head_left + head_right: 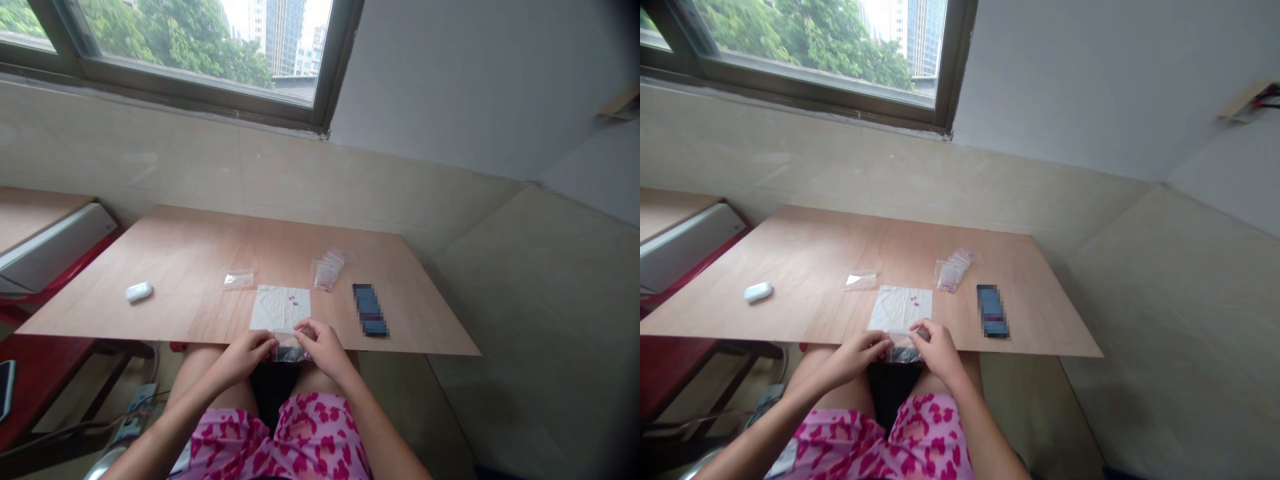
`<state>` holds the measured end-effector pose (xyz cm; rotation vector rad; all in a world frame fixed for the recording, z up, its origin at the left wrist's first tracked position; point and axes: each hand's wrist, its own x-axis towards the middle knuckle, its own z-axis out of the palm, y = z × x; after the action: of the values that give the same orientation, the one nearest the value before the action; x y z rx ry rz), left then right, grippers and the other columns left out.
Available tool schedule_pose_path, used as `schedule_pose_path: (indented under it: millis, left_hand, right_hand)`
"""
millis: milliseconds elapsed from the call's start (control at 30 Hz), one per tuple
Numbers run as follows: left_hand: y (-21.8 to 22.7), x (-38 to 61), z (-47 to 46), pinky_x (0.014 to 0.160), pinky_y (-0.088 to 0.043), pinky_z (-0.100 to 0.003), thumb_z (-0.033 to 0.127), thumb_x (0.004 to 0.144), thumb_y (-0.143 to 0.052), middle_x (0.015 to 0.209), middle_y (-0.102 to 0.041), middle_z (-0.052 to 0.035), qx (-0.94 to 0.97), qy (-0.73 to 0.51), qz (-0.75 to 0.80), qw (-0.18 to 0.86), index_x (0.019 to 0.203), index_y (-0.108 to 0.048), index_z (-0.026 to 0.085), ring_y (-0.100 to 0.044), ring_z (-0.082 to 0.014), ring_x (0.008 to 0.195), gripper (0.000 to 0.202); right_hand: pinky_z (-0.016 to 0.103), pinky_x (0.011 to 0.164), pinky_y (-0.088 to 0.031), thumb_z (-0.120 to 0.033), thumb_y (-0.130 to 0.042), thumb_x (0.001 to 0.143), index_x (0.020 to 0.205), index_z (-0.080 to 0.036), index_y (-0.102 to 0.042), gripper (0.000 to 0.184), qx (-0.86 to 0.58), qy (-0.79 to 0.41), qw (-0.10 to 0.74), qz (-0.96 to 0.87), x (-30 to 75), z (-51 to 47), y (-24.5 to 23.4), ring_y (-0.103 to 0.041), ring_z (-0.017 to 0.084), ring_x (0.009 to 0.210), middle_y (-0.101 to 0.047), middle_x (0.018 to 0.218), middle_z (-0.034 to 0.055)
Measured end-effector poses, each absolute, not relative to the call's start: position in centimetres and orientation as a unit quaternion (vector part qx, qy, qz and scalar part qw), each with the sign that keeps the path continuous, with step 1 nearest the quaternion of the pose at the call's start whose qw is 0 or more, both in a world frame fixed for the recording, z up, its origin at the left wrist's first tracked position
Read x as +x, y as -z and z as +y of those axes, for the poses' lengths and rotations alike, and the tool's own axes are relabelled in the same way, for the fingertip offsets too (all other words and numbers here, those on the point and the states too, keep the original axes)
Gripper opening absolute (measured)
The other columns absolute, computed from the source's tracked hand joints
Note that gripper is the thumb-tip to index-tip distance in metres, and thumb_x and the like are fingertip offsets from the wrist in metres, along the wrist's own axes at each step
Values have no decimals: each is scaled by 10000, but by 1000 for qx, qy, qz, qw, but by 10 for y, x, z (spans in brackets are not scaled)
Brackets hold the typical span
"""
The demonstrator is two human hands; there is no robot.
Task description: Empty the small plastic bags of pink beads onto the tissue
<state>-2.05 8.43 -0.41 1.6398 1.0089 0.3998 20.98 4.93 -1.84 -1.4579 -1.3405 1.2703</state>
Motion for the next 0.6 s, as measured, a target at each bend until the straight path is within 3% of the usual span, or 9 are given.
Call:
schedule_pose_path:
  millis: [300,600]
  left_hand:
    - [26,-21,88,678,-375,-311,342,1030,-417,778,-666,-59,789,-154,466,369,763,-547,206,-602,-214,712,327]
    - [15,-23,91,652,-384,-303,374,986,-456,738,-670,-43,737,-192,515,393,782,-574,203,-614,-208,686,291]
  right_hand:
    - [242,555,-472,-402,-664,919,1004,-193,-726,234,-578,-467,408,-530,211,57,9,-568,145,617,-627,735,-3]
    - [297,711,-552,-397,-716,877,1068,-186,-705,284,-564,-470,477,-484,219,60,11,-650,180,761,-691,831,28]
